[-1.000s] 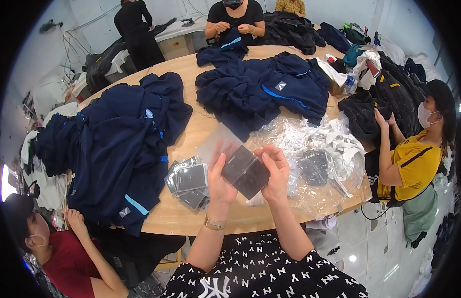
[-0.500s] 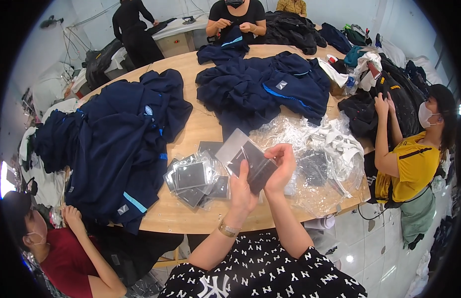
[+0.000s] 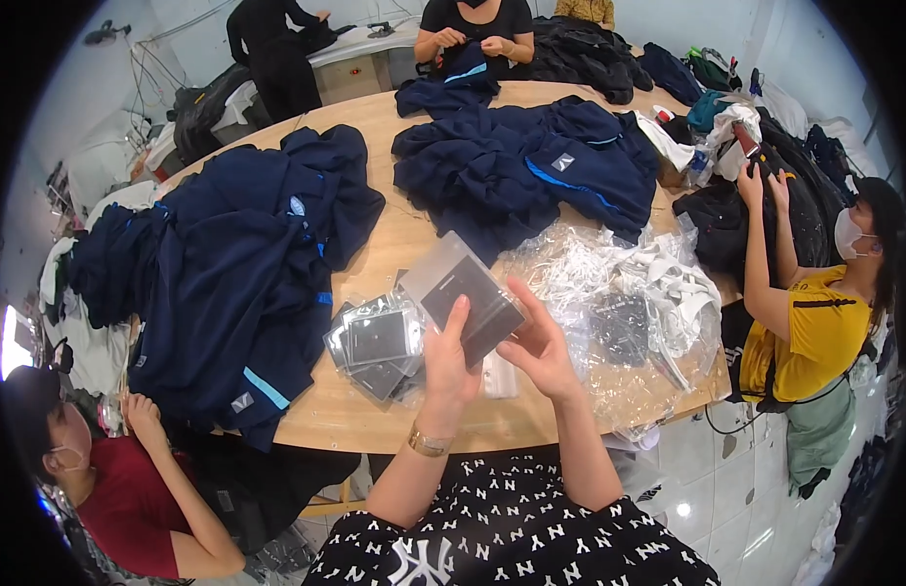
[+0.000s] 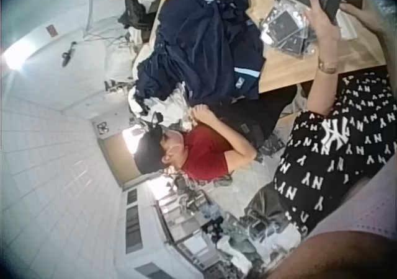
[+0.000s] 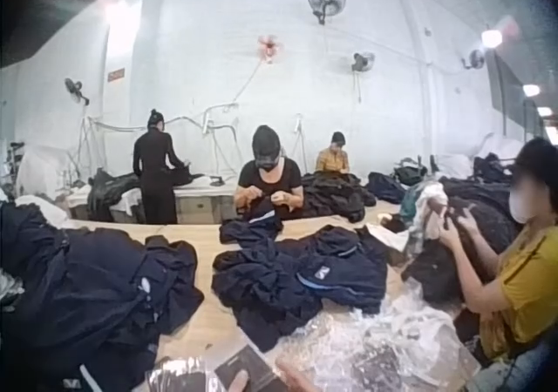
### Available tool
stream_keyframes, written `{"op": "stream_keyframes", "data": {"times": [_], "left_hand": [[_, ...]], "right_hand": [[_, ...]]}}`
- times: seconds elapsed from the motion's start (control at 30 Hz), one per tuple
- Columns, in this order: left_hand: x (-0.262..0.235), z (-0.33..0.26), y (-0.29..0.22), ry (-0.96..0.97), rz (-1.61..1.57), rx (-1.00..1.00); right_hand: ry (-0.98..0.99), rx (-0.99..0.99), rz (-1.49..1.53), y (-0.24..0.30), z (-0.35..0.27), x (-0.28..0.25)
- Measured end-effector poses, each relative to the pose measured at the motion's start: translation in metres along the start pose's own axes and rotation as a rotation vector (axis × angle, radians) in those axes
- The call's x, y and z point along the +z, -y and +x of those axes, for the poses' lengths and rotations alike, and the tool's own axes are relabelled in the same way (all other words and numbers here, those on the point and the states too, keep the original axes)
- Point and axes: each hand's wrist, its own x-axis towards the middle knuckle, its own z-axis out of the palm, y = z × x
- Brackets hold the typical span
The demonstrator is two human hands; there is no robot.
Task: Inspecting and organizing small black square components in plastic bags on a garment production line table.
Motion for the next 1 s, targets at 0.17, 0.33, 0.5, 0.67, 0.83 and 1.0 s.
{"op": "stream_keyframes", "data": {"times": [0.17,0.33,0.5,0.67,0.83,1.0], "left_hand": [[-0.001,-0.003,0.004,-0.009,0.081,0.033],[-0.002,-0.004,0.005,0.067,0.079,0.024],[-0.013,-0.004,0.019,0.065,0.250,0.033],[0.000,-0.007,0.007,0.137,0.263,-0.016],[-0.008,0.000,-0.013,0.111,0.183,-0.201],[-0.021,0.009,-0.008,0.034,0.294,0.093]], "right_hand": [[0.035,0.019,-0.033,0.003,0.001,0.004],[-0.154,-0.081,-0.166,-0.002,0.001,0.015],[-0.239,-0.019,-0.292,-0.020,-0.003,0.009],[-0.323,-0.084,-0.133,-0.006,0.002,0.020],[-0.226,-0.086,-0.221,-0.003,0.001,0.007],[-0.155,-0.039,-0.325,0.005,0.000,0.016]]}}
